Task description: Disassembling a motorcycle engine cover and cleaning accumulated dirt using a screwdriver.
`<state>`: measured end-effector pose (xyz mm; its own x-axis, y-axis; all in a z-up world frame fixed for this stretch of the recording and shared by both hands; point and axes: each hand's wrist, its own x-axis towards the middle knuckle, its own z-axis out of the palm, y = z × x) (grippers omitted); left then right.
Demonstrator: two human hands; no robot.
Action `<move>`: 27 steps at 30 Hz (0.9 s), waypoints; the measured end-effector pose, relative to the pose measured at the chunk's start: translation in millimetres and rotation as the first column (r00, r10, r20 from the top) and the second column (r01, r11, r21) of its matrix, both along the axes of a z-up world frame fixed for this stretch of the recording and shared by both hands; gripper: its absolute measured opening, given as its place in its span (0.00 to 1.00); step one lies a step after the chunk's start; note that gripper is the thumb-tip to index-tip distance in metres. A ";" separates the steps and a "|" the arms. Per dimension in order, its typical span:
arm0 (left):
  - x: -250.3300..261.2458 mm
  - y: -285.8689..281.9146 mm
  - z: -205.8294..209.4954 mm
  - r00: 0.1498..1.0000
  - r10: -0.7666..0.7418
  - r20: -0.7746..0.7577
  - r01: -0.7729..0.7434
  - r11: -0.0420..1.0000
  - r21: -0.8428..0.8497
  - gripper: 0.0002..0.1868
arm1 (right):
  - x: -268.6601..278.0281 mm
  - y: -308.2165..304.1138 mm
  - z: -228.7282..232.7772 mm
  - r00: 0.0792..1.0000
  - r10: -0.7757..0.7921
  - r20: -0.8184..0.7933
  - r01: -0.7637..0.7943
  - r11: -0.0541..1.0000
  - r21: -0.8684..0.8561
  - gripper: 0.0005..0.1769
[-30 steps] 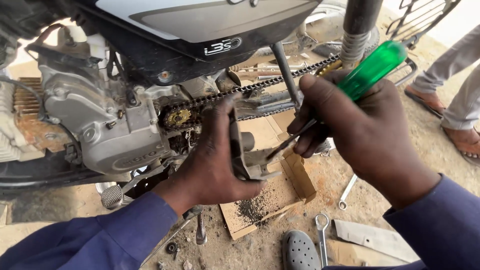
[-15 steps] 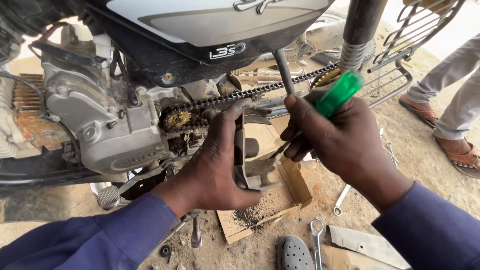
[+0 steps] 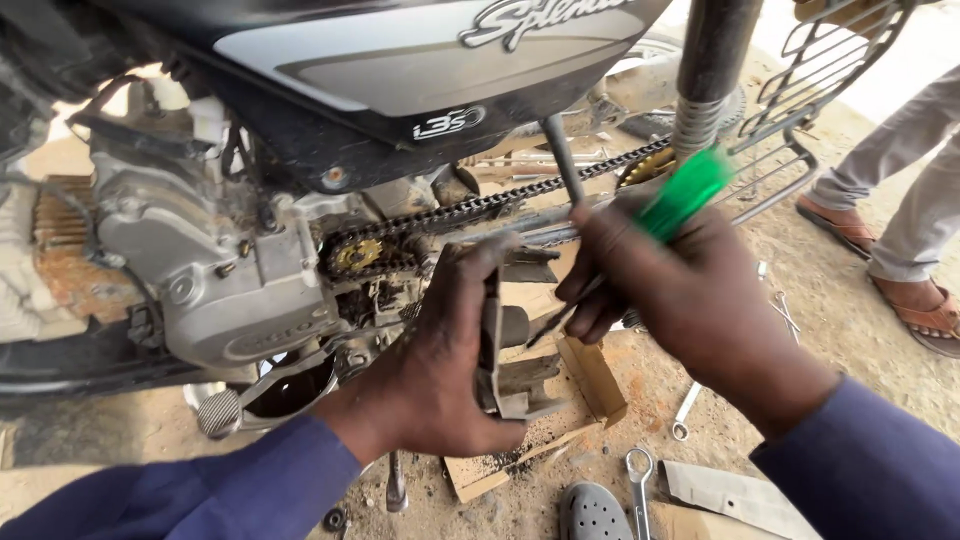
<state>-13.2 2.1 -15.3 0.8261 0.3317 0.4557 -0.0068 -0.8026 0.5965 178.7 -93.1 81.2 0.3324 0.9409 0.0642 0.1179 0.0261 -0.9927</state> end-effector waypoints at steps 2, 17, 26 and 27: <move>1.3 -0.1 2.1 0.997 -0.040 0.072 0.034 0.996 0.084 0.79 | 2.8 -1.8 -0.7 0.998 -0.009 0.064 0.012 0.998 -0.054 0.15; 5.0 1.4 9.1 0.987 0.150 0.056 -0.144 0.985 -0.097 0.74 | -0.9 -12.3 -5.2 0.987 -0.029 -0.157 0.000 0.983 -0.183 0.16; 0.6 5.2 12.6 0.980 0.199 0.030 -0.194 0.973 -0.123 0.74 | -3.8 -8.4 -14.6 0.998 -0.009 -0.061 -0.001 0.988 -0.155 0.15; 0.3 5.8 13.5 0.977 0.211 0.005 -0.210 0.973 -0.092 0.75 | -6.0 -9.2 -12.2 0.999 -0.009 -0.048 0.001 0.989 -0.147 0.15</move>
<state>-13.0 7.9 -1.8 0.7268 0.5378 0.4273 0.1473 -0.7296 0.6678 172.7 -102.3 69.0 0.3366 0.9372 -0.0911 0.0698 -0.1214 -0.9902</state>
